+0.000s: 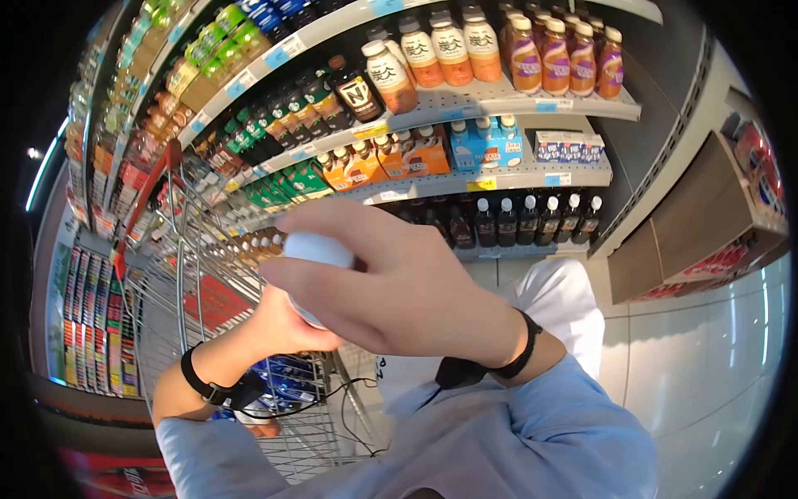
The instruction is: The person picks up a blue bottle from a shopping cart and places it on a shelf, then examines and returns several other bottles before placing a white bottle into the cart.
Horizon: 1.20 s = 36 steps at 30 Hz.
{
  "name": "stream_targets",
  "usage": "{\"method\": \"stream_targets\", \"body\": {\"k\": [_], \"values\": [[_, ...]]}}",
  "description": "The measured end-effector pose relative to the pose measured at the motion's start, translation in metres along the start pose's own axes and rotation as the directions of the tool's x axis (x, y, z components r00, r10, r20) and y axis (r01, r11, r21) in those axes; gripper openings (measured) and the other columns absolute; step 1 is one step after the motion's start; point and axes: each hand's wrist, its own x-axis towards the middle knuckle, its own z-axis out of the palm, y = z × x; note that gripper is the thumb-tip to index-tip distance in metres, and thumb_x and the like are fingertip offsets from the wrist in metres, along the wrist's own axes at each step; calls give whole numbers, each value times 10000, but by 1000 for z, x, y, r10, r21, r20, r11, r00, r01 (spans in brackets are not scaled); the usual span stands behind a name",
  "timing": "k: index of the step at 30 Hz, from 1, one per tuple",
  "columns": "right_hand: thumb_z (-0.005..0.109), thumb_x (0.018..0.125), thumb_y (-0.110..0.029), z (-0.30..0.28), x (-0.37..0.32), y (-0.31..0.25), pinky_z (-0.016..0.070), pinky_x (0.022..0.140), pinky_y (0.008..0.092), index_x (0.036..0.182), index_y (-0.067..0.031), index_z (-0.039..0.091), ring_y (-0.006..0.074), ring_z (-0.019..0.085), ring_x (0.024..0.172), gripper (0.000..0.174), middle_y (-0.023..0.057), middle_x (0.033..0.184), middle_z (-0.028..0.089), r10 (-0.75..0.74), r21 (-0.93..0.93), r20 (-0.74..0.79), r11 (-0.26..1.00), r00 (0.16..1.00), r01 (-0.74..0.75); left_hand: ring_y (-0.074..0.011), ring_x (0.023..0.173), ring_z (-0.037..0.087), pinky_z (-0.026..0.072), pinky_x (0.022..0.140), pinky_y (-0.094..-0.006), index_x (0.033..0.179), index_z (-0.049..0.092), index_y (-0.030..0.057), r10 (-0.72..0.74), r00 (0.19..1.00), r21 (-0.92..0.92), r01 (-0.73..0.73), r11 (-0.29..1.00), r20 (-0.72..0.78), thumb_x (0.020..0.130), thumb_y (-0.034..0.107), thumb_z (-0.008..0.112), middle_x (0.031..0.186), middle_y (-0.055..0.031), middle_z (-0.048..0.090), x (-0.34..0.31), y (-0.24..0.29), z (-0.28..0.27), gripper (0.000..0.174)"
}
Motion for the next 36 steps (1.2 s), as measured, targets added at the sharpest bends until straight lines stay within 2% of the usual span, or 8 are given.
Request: {"method": "stream_targets", "body": {"k": [3, 5, 7, 9, 11, 16, 21, 36], "values": [[703, 846, -161, 0, -6, -9, 565, 698, 345, 1204, -205, 665, 289, 654, 877, 362, 116, 1229, 608, 2, -22, -39, 1000, 999, -3, -185, 1176, 554, 468, 982, -363, 1370, 397, 43, -81, 984, -148, 57, 987, -157, 675, 157, 878, 1279, -102, 553, -3, 10, -18, 852], [693, 840, -152, -4, -11, -15, 538, 632, 336, 1177, -155, 644, 268, 638, 829, 341, 95, 1170, 613, 8, 66, 80, 998, 997, -14, -173, 1104, 589, 497, 928, -346, 1327, 440, 15, -68, 956, 58, 88, 994, -286, 717, 201, 857, 1215, -95, 590, -12, 19, -51, 762], [697, 818, -147, 3, -18, -15, 518, 587, 325, 1124, -124, 645, 243, 630, 797, 311, 95, 1098, 617, -76, 99, 106, 993, 991, 66, -172, 1008, 625, 520, 861, -327, 1272, 492, -9, -185, 909, -15, 193, 981, -372, 744, 244, 841, 1120, -95, 633, -25, 33, -78, 681], [700, 796, -137, 9, -20, -16, 496, 537, 312, 1079, -87, 645, 223, 620, 767, 292, 98, 1061, 613, -214, 154, 60, 967, 975, 203, -174, 936, 644, 532, 807, -311, 1245, 519, -21, -76, 828, 160, 196, 967, -555, 780, 266, 809, 1055, -101, 654, -58, 34, -109, 619], [702, 780, -130, 14, -19, -18, 481, 504, 301, 1053, -63, 643, 209, 611, 746, 287, 99, 1043, 609, -280, 194, 20, 943, 960, 271, -180, 952, 650, 540, 793, -308, 1269, 517, -26, -84, 732, 184, 278, 943, -676, 846, 275, 743, 1068, -115, 653, -104, 36, -145, 567], [689, 806, -135, 22, -11, -21, 444, 476, 291, 920, -26, 609, 176, 551, 692, 178, 79, 996, 587, -359, 335, -5, 879, 933, 340, -212, 996, 664, 556, 818, -329, 1325, 512, -1, -151, 241, -76, 297, 952, -959, 930, 258, 665, 1159, -114, 652, -283, 17, -226, 497], [676, 831, -146, 41, -12, -24, 429, 480, 303, 877, -30, 595, 173, 548, 712, 148, 64, 987, 580, -324, 430, -53, 846, 944, 315, -222, 1042, 651, 569, 849, -368, 1323, 533, 41, -398, -189, -422, 114, 899, -898, 928, 397, 655, 1178, -95, 642, -462, -6, -236, 545], [702, 786, -80, 105, -38, -38, 502, 588, 267, 909, -53, 688, 156, 592, 713, 126, 76, 1033, 643, -370, 662, 129, 723, 920, 199, -223, 1042, 638, 565, 848, -375, 1270, 564, 48, -743, -445, -854, 114, 507, -500, 903, 416, 685, 1155, -93, 639, -539, -138, -5, 533]]}}
